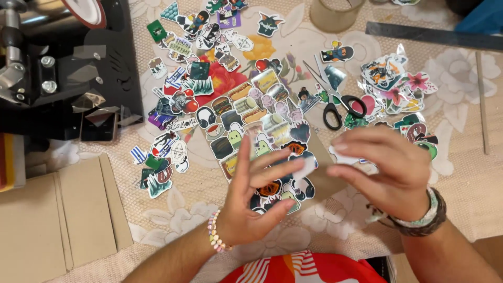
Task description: Organizing and applying stickers to a cardboard sheet, including peeling backings and trimming with scissors.
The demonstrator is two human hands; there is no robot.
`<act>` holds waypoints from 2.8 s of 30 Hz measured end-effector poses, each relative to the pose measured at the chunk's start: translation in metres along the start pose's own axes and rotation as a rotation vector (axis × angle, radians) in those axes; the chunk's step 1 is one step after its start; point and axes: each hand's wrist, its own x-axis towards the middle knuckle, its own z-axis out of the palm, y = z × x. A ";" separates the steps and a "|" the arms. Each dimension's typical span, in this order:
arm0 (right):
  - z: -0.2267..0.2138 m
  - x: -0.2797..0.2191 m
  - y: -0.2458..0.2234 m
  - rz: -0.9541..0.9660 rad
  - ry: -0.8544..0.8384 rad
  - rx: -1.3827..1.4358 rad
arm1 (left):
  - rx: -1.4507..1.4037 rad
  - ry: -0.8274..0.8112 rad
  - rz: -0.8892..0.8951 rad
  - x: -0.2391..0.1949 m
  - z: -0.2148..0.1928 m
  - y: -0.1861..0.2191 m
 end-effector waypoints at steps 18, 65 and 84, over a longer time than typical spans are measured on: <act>0.016 0.012 0.002 -0.081 -0.421 -0.115 | -0.111 -0.079 -0.102 0.009 -0.003 -0.004; 0.029 -0.039 0.049 0.834 -0.705 -0.043 | 0.494 -0.373 -0.034 -0.021 0.010 -0.083; 0.038 -0.044 0.048 0.802 -0.606 -0.003 | 0.518 -0.358 -0.025 -0.023 0.013 -0.087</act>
